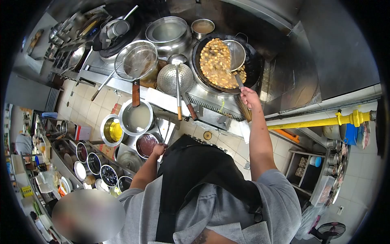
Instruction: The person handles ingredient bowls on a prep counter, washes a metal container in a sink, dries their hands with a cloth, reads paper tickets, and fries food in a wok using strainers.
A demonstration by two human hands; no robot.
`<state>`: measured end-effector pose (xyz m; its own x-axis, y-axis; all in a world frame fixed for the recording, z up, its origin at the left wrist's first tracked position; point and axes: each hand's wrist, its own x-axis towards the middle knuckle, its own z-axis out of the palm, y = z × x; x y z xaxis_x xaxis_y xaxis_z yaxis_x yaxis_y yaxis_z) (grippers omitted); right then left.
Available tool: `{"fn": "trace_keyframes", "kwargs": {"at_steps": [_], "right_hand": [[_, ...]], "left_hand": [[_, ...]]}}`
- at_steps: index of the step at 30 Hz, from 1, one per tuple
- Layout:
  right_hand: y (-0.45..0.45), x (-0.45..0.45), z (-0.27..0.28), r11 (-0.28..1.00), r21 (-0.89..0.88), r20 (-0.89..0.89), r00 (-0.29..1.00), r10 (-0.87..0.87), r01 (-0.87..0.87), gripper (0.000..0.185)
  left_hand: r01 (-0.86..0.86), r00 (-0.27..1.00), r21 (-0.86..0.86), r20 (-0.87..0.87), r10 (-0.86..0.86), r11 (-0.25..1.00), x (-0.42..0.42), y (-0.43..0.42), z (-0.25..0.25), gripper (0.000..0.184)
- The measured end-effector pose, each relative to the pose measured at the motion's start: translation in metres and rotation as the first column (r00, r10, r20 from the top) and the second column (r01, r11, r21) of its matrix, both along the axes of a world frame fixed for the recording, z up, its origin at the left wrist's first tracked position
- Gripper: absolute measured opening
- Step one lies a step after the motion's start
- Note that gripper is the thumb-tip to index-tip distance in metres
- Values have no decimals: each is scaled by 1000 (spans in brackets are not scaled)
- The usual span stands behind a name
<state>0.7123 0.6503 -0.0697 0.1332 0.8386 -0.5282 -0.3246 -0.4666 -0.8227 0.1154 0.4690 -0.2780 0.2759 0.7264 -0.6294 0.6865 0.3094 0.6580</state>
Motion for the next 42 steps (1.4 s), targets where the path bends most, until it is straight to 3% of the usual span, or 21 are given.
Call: {"fn": "trace_keyframes", "kwargs": {"at_steps": [1, 2, 3, 5, 7, 9, 10, 13, 17, 23, 24, 26, 27, 30, 32, 36, 38, 41, 42], "right_hand": [[-5, -3, 1, 1000, 12, -32, 999, 19, -19, 8], [-10, -6, 3, 999, 25, -64, 997, 39, -37, 9], [-16, -8, 6, 999, 26, -64, 997, 39, -37, 9], [-29, -12, 13, 1000, 9, -88, 996, 29, -28, 11], [-42, -15, 22, 1000, 9, -62, 998, 17, -16, 11], [-51, -19, 31, 1000, 10, -37, 999, 3, -2, 12], [-56, -20, 35, 1000, 16, 21, 1000, -1, 0, 13], [-69, -27, 54, 1000, 8, 117, 993, -15, 14, 15], [-79, -47, 69, 999, 22, 244, 968, -53, 49, 20], [-87, -62, 65, 996, 70, 485, 870, -88, 62, 25], [-87, -60, 63, 996, 69, 486, 870, -90, 65, 25], [-86, -55, 56, 993, 113, 655, 748, -104, 40, 24], [-87, -55, 62, 993, 113, 656, 747, -107, 43, 24], [-88, -54, 77, 999, 47, 680, 732, -47, 20, 24], [-84, -45, 65, 977, 174, 913, 393, -112, -126, 26], [-82, -43, 92, 995, 82, 882, 468, -43, -63, 28], [-78, -32, 96, 987, 137, 946, 306, -105, -83, 28], [-70, -6, 105, 982, 144, 958, 267, -107, -123, 29], [-71, -11, 133, 996, 69, 949, 312, -46, -61, 30]], "left_hand": [[-1, 1000, -1, -1, 1, 1000, 4, 3, 12, 33], [-321, 925, -201, 145, 352, 926, 9, 8, 24, 31], [-551, 713, -426, 207, 670, 717, 12, 14, 32, 29], [-574, 677, -415, 245, 694, 706, 3, 29, 39, 27], [-618, 494, -500, 353, 795, 606, -5, 49, 51, 23], [-684, 457, -384, 438, 774, 620, -11, 71, 81, 22], [-660, 497, -324, 488, 717, 678, -15, 85, 101, 21], [-771, 356, -290, 542, 762, 566, -25, 120, 141, 18], [-747, 497, -102, 571, 654, 657, -46, 161, 164, 29], [-757, 345, -307, 562, 752, 577, -51, 198, 191, 59], [-717, 334, -354, 582, 741, 601, -49, 198, 202, 74], [-665, 294, -413, 621, 726, 622, -38, 201, 234, 78], [-609, 246, -468, 656, 713, 640, -34, 203, 242, 83], [-549, 273, -436, 712, 647, 712, -34, 219, 251, 76], [-538, 288, -414, 728, 622, 734, -30, 231, 257, 71], [-485, 372, -360, 739, 561, 797, -28, 242, 258, 61], [-484, 402, -332, 737, 543, 809, -23, 250, 259, 58], [-443, 375, -440, 701, 607, 781, -25, 268, 243, 52], [-438, 405, -433, 687, 603, 787, -24, 274, 240, 49]]}}
